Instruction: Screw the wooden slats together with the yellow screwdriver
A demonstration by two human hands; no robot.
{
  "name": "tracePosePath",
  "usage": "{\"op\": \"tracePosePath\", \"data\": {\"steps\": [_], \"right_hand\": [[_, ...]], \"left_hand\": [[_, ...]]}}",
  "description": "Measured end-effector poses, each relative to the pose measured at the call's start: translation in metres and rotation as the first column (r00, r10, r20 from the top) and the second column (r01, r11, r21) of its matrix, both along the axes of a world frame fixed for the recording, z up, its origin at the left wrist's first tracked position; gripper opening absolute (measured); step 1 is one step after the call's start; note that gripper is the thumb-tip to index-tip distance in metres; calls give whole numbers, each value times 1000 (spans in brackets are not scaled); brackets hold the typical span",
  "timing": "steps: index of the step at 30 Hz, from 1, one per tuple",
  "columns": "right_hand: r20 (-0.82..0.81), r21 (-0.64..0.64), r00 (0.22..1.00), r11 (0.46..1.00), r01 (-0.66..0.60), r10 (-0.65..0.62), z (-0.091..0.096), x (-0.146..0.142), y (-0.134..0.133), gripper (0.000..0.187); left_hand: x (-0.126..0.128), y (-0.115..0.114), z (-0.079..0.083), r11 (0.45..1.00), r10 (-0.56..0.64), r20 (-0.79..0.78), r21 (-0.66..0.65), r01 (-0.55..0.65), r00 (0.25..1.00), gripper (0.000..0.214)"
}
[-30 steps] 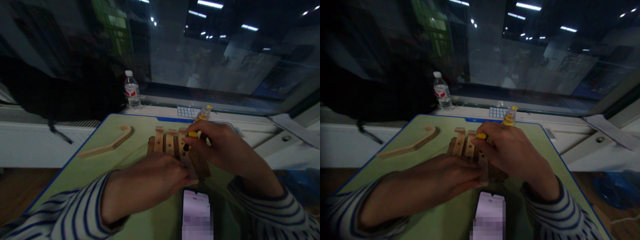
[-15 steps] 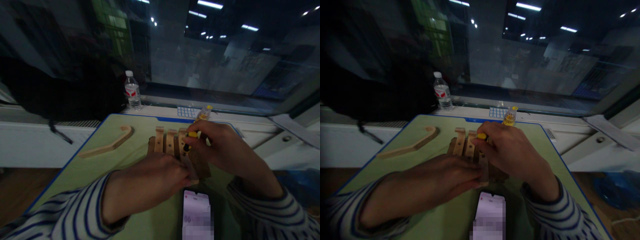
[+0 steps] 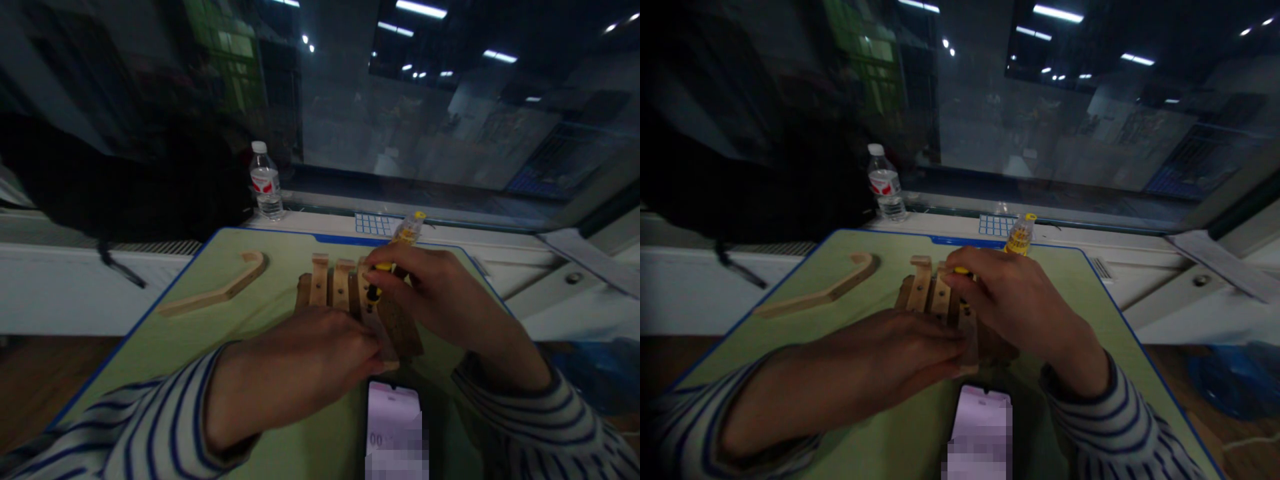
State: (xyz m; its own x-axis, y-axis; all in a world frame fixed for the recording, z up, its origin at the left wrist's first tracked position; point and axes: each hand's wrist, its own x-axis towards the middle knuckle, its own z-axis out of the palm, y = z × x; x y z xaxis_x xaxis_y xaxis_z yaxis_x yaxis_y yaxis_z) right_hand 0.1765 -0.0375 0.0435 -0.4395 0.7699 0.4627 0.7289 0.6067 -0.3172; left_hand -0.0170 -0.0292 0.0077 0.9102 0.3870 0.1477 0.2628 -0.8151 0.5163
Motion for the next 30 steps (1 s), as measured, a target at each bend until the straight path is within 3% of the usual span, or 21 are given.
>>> {"op": "tracePosePath", "data": {"steps": [15, 30], "right_hand": [[22, -99, 998, 994, -51, 54, 10, 5, -8, 28], [43, -56, 999, 998, -3, 5, 9, 7, -6, 21]], "left_hand": [[1, -1, 3, 999, -12, 1, 33, 12, 1000, 31], [1, 1, 6, 999, -48, -21, 26, 48, 999, 26]]}}
